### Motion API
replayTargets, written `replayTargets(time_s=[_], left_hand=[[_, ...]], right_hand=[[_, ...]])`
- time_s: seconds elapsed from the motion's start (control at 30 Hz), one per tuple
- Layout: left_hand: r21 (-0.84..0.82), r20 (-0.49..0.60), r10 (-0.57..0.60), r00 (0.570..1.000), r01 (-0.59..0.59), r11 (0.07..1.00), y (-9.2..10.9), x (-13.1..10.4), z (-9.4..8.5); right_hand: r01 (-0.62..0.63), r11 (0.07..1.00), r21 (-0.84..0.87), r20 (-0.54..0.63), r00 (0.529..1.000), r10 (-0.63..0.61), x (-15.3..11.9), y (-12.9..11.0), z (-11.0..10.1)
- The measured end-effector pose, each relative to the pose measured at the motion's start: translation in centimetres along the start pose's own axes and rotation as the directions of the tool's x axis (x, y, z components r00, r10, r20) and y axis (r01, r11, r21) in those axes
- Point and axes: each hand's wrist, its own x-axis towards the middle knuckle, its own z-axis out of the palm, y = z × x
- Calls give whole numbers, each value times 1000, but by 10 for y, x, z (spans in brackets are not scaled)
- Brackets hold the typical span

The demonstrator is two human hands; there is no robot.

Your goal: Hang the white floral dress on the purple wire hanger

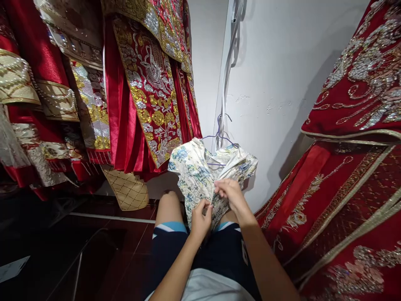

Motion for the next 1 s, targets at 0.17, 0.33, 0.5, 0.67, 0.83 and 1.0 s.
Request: replayTargets(time_s=[0.17, 0.33, 0.5, 0.67, 0.83, 1.0], left_hand=[[40, 83, -9, 997, 5, 999, -12, -2, 10], [33, 165, -16, 986, 11, 999, -17, -13, 15], [-71, 285, -53, 957, 76, 995, 5, 10, -4], [-17, 12, 270, 963, -270, 963, 77, 102, -35], [272, 134, 490, 861, -507, 818, 124, 168, -39], [378, 157, 541, 826, -557, 740, 135, 172, -34]], right_hand=[[64, 998, 9, -42, 997, -64, 58, -59, 0], [129, 992, -2, -70, 989, -128, 77, -88, 5], [177, 984, -25, -27, 984, -177, 61, -82, 1], [251, 966, -58, -10, 968, -252, 47, -81, -3], [298, 946, -126, -2, 954, -301, 50, -84, -8], [281, 951, -127, -65, 954, -291, 59, -51, -8]])
